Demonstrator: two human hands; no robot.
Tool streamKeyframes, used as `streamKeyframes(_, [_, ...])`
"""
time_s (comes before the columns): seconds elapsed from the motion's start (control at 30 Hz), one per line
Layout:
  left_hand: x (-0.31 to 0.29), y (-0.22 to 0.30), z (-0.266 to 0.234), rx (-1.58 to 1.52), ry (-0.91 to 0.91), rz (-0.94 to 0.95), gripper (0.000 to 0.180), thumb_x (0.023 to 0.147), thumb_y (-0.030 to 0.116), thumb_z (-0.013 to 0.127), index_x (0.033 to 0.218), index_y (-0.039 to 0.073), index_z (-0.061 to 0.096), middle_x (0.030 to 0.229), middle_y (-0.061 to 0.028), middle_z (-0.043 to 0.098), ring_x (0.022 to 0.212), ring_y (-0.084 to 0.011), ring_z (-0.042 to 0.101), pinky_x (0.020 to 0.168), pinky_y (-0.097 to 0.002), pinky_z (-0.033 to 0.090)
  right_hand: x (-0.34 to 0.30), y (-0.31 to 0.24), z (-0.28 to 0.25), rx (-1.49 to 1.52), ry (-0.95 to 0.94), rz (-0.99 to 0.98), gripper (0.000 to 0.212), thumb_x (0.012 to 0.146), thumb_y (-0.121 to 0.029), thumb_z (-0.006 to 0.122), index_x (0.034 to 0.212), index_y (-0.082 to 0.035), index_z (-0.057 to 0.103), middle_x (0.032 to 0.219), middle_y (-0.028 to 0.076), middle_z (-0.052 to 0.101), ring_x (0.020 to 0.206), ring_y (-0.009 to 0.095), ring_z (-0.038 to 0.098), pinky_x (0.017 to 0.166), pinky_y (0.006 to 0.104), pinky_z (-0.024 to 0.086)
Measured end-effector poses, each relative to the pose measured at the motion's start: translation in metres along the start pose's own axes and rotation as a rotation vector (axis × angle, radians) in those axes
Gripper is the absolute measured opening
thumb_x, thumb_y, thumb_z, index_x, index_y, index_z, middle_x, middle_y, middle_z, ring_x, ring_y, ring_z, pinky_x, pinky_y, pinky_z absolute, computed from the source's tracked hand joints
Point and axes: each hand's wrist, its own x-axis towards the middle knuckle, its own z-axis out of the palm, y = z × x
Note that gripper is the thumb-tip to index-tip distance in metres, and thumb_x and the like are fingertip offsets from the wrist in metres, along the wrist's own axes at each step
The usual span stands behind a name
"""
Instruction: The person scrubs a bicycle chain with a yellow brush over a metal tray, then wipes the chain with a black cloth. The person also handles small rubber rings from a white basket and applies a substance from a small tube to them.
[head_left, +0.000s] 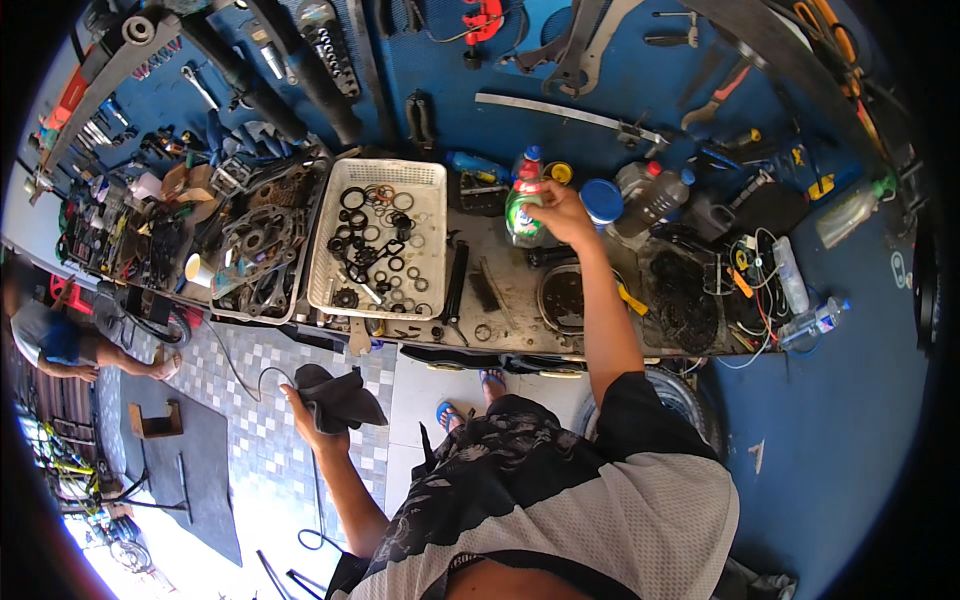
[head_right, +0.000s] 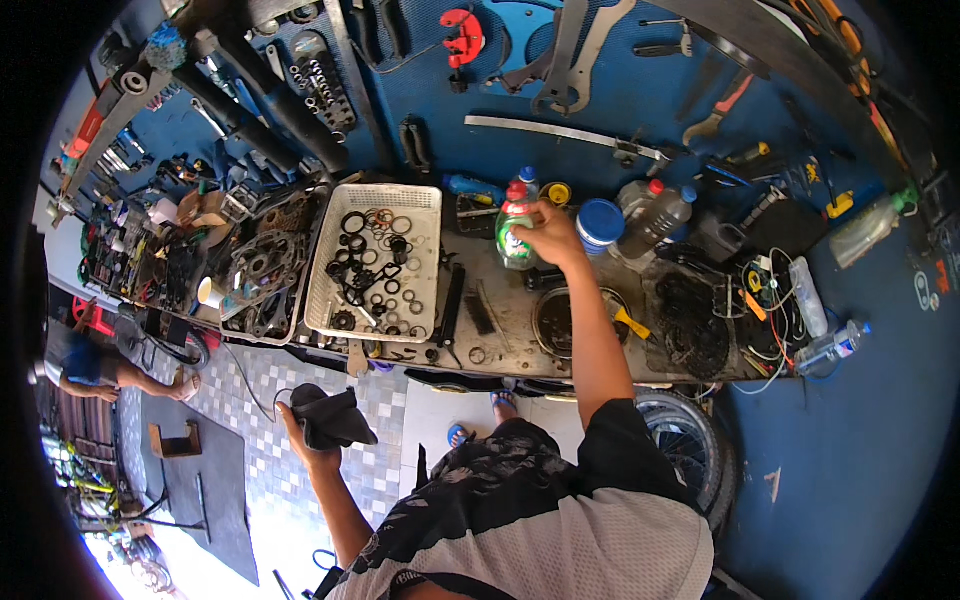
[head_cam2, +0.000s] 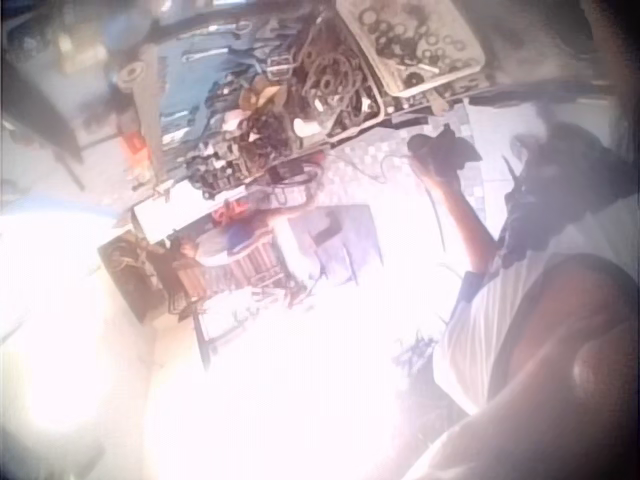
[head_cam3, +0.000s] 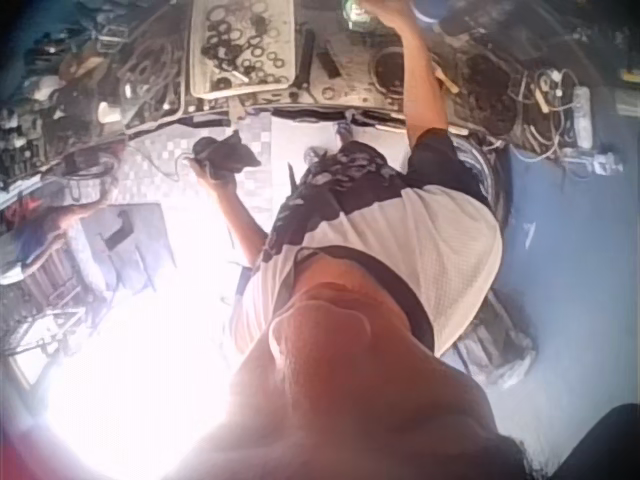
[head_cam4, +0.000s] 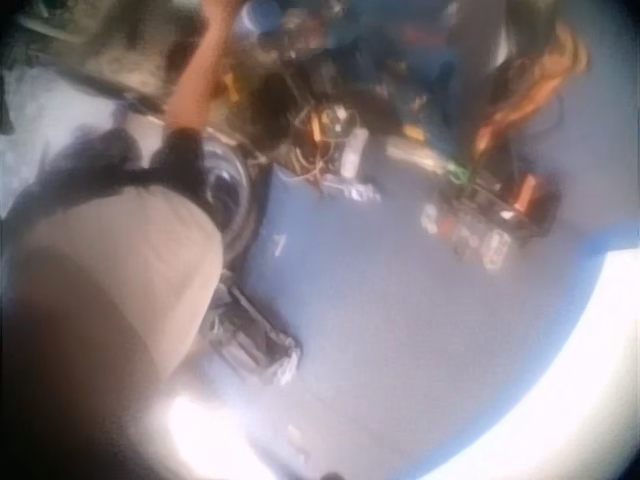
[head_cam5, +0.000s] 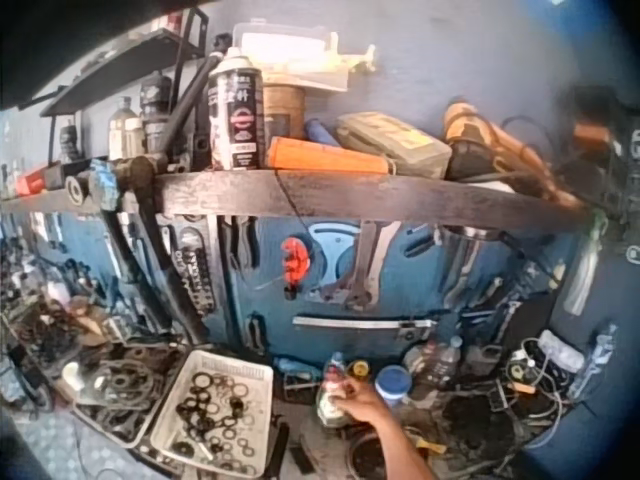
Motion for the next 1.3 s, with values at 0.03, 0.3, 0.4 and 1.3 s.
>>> streamKeyframes(0.03, [0.001,-0.001,0.001,-0.006,-0.003,-0.010,0.068,0.103,0.067,0.048,0.121,0.004,0.066,0.105,-0.0115,0.073,0.092,-0.0272,0.073,0.082,-0.0406,0.061,0.000,0.005,-0.014,-0.014,0.030,0.027,0.048,0.082,-0.026,0.086,0.119,-0.002,0.066,0.103,0.011,0.074,0.093,0.021,0.071,0.082,0.0349,0.056])
streamKeyframes(0.3, [0.012,-0.011,0.027,-0.027,-0.036,-0.094,0.069,0.104,0.067,0.046,0.125,0.003,0.065,0.111,-0.0127,0.073,0.097,-0.0276,0.073,0.088,-0.0417,0.060,0.005,0.043,-0.051,-0.222,0.293,0.026,0.046,0.079,-0.024,0.090,0.112,-0.005,0.064,0.105,0.010,0.072,0.093,0.027,0.070,0.083,0.0367,0.056])
streamKeyframes(0.4, [0.015,-0.012,0.036,-0.027,-0.096,-0.088,0.068,0.105,0.065,0.047,0.129,0.004,0.064,0.113,-0.0127,0.072,0.099,-0.0276,0.073,0.090,-0.0418,0.060,0.004,0.050,-0.047,-0.418,0.360,0.011,0.049,0.077,-0.032,0.091,0.112,-0.008,0.068,0.107,0.009,0.075,0.101,0.033,0.067,0.090,0.0414,0.054])
streamKeyframes(1.3, [-0.028,-0.037,0.077,-0.359,-0.825,-0.512,0.135,0.079,0.100,0.033,0.153,-0.013,0.036,0.155,-0.0261,0.047,0.140,-0.0360,0.051,0.121,-0.0440,0.038,-0.198,-0.138,0.139,-0.257,-0.227,-0.935,0.086,0.079,-0.076,0.070,0.132,-0.009,0.064,0.128,0.017,0.063,0.118,0.039,0.061,0.100,0.0508,0.048])
